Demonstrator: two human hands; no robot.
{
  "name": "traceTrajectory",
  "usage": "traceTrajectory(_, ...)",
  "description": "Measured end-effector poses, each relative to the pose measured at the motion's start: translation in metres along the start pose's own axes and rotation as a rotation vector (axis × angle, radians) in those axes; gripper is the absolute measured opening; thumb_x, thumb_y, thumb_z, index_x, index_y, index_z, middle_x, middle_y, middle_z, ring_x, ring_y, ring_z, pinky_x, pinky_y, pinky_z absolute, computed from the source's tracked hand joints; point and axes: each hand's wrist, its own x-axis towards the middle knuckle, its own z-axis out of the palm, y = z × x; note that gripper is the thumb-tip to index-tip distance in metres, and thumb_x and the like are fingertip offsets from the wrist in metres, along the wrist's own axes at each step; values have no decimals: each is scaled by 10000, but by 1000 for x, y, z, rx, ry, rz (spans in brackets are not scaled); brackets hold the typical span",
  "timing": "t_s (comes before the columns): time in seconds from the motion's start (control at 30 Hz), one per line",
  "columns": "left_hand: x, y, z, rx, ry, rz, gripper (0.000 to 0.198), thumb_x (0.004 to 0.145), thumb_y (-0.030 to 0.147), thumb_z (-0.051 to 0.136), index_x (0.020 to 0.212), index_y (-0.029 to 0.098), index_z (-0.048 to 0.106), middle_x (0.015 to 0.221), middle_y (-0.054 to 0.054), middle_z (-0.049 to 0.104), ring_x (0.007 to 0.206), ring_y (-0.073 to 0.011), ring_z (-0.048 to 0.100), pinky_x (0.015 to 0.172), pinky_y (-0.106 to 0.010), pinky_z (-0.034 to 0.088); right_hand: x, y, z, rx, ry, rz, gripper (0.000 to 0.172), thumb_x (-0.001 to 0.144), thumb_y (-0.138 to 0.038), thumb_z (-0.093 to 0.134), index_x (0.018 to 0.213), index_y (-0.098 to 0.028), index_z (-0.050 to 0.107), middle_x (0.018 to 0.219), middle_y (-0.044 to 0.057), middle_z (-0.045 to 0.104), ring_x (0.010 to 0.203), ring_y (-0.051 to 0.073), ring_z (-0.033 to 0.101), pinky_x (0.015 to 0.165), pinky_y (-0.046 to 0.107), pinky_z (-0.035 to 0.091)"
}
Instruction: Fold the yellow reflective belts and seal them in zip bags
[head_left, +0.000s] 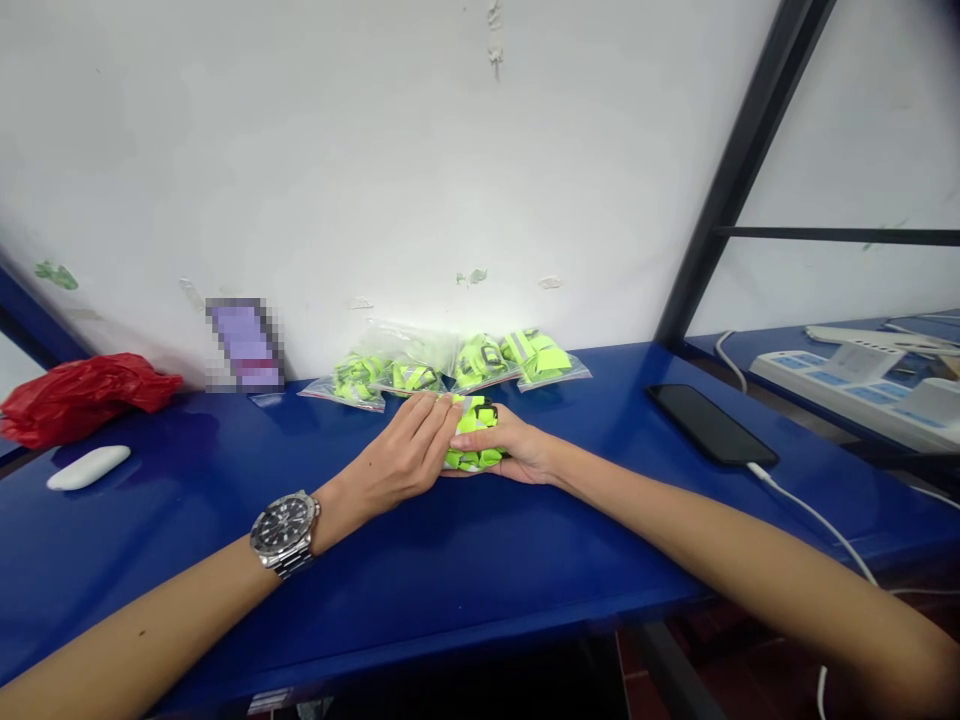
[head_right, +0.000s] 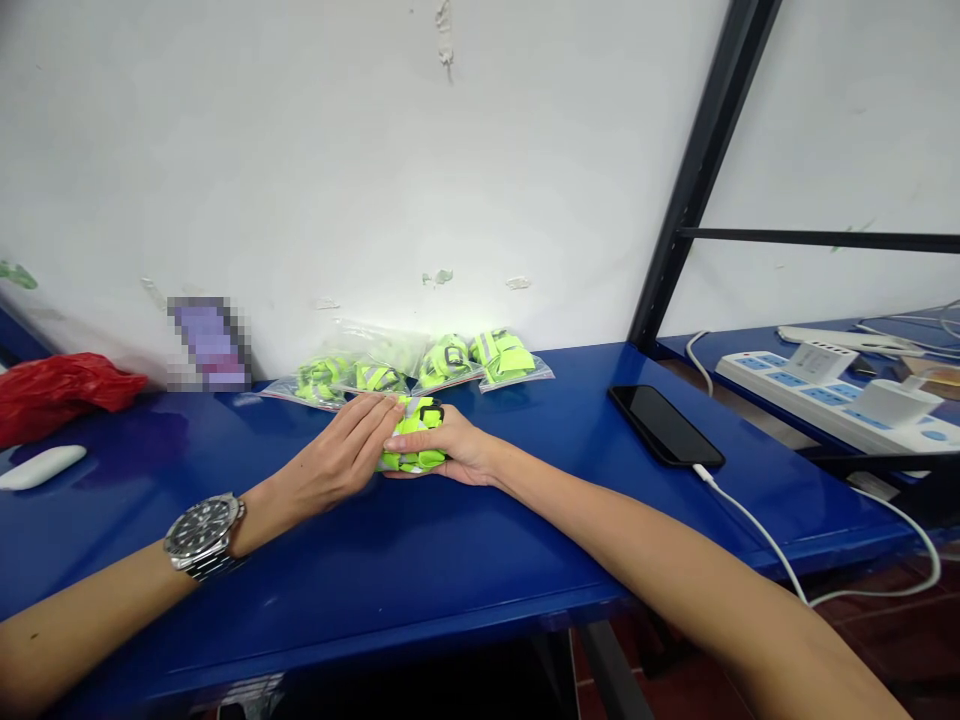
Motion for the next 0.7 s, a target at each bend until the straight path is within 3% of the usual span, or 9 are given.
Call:
traceTrajectory(0.17,-2,3,-2,-103,-10,-55,625,924,37,316,1490,-50,65,1283,-285,566,1312,-366,456,1037,-525,483,-1,1,0,-13,29,-32,444,509,-138,889,890,-129,661,805,30,695,759,184,691,748,342,601)
traceTrajectory(0.37,-5,5,2,-191,-1,-74,647,926,45,331,1502,-13,44,1403,-271,467,1417,-359,278,1101,-544,416,-1,3,0,-53,91,-78,463,486,-153,884,893,-113,666,795,39,694,724,210,684,709,412,598)
traceTrajectory(0.5,-3,-2,-8,-267,-122,-19,696,911,82,411,1506,19,57,1481,-276,356,1444,-363,201,1138,-574,336,1,1,-4,-130,153,-165,435,467,-136,880,845,-112,666,757,15,693,689,164,677,703,318,578)
traceTrajectory(0.6,0,-20,-14,-405,-167,-67,785,909,274,517,1508,57,60,1512,-265,305,1433,-351,255,1147,-559,324,4,-7,-9,-183,183,-269,481,478,-148,877,908,-135,663,849,31,716,775,185,695,754,320,576)
traceTrajectory(0.7,4,-46,-5,-398,-57,-295,694,927,313,505,1484,85,159,1424,-245,442,1340,-313,432,1088,-511,418,5,-15,-14,-201,265,-307,514,515,-180,869,973,-157,636,1000,89,713,855,243,699,715,380,604)
